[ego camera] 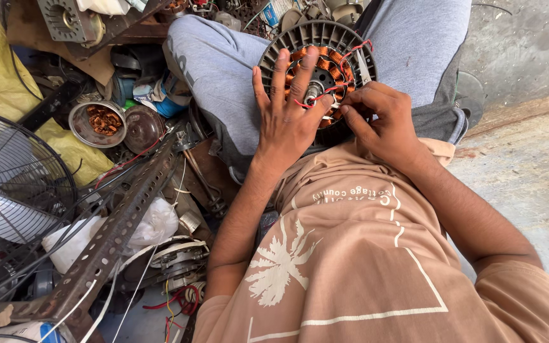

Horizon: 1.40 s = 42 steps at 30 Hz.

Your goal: The person sits on the floor and works on a circular electrical motor stator resting on their lap. They use orange-handled pliers to strip the insulation from red wires and manipulate the copper windings. The person also reaches into a nearby drawer to retrieve small components and continues adjusting the wiring.

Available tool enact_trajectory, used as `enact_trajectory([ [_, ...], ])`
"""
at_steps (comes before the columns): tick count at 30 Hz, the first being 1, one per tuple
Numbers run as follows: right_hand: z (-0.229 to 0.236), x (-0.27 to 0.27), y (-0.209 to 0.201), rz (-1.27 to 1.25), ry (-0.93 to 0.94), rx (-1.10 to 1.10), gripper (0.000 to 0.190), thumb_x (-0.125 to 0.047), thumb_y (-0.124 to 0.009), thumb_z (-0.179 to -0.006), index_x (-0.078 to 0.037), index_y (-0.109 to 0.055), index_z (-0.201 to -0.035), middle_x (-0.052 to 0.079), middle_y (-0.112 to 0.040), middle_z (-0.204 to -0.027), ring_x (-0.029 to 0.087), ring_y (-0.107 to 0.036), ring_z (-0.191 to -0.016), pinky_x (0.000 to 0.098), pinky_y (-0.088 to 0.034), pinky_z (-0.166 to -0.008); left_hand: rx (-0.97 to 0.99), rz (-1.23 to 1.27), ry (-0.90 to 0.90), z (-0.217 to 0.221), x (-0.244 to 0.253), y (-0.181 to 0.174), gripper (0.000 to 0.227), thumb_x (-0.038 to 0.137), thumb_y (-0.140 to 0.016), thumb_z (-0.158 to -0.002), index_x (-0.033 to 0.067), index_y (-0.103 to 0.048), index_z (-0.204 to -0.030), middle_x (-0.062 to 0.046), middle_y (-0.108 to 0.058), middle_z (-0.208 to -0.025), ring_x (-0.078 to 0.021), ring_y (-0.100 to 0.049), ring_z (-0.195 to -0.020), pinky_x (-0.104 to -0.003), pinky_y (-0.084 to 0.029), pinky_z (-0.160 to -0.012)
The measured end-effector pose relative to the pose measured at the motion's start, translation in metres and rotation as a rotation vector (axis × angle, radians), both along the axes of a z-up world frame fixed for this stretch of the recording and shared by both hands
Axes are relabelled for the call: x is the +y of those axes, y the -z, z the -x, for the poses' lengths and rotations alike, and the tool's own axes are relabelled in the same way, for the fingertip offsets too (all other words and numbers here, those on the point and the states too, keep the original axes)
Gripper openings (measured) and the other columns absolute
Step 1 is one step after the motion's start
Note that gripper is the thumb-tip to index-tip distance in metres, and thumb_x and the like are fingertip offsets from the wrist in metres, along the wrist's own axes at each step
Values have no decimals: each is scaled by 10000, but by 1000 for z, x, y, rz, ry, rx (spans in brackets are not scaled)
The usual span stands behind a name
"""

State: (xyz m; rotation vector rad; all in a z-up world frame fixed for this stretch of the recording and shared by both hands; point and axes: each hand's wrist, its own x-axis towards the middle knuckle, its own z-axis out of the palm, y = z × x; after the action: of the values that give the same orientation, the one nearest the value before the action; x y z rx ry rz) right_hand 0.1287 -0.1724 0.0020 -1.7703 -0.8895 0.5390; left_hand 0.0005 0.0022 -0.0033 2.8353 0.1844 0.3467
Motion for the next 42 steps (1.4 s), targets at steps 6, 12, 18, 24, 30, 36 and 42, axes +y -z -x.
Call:
enact_trajectory([
  [6, 0, 1, -1, 30, 13, 8, 85, -24, -741, -941, 21, -704, -1003, 104, -655, -869, 184, -659, -683, 292, -513, -616, -19, 31, 9, 1, 1, 4, 83, 320, -701, -1102, 268, -766, -1095, 13, -141, -1745, -336, -104, -1626, -728, -92, -1302],
  [12, 1, 1, 2, 29, 30, -13, 77, -36, -755, -938, 12, -703, -966, 101, -653, -852, 189, -657, -684, 288, -516, -616, -25, 37, 1, 2, -2, 6, 95, 312, -702, -1101, 237, -760, -1090, 10, -175, -1734, -338, -126, -1624, -715, -86, -1306],
  [18, 3, 0, 6, 19, 16, -14, 98, -36, -791, -923, 5, -706, -947, 101, -661, -855, 210, -659, -717, 314, -506, -651, -34, 49, -21, 4, -7, 6, 99, 274, -679, -1098, 234, -767, -1122, -24, -241, -1710, -354, -159, -1606, -699, -85, -1301],
  [24, -1, 1, -4, -1, -37, -23, 244, -102, -861, -868, -15, -708, -1036, 108, -657, -905, 239, -658, -762, 327, -507, -688, -138, 179, -114, 13, -16, 6, 132, 302, -757, -1012, 179, -781, -1054, -100, -335, -1644, -374, -272, -1554, -622, -160, -1308],
  [30, 11, 14, -14, -8, -2, -278, 310, -111, -880, -835, -47, -732, -1100, 134, -628, -1035, 313, -634, -911, 396, -520, -766, -276, 350, -330, 25, -28, 7, 181, 259, -808, -947, 86, -765, -984, -178, -427, -1560, -393, -360, -1505, -547, -299, -1300],
  [36, 19, 25, -12, 130, 49, -251, 187, -59, -840, -877, -56, -770, -1050, 144, -580, -1048, 319, -590, -982, 396, -495, -789, -300, 432, -407, 16, -37, 4, 150, 182, -813, -893, 68, -763, -978, -168, -456, -1542, -403, -377, -1501, -540, -307, -1289],
  [42, 27, 23, -4, 29, 84, -19, 154, -11, -808, -905, -16, -735, -1040, 166, -505, -1242, 289, -552, -1140, 354, -476, -963, -312, 427, -400, 18, -35, 8, 176, 135, -816, -872, 82, -783, -1037, -164, -460, -1537, -406, -403, -1485, -539, -325, -1283],
])
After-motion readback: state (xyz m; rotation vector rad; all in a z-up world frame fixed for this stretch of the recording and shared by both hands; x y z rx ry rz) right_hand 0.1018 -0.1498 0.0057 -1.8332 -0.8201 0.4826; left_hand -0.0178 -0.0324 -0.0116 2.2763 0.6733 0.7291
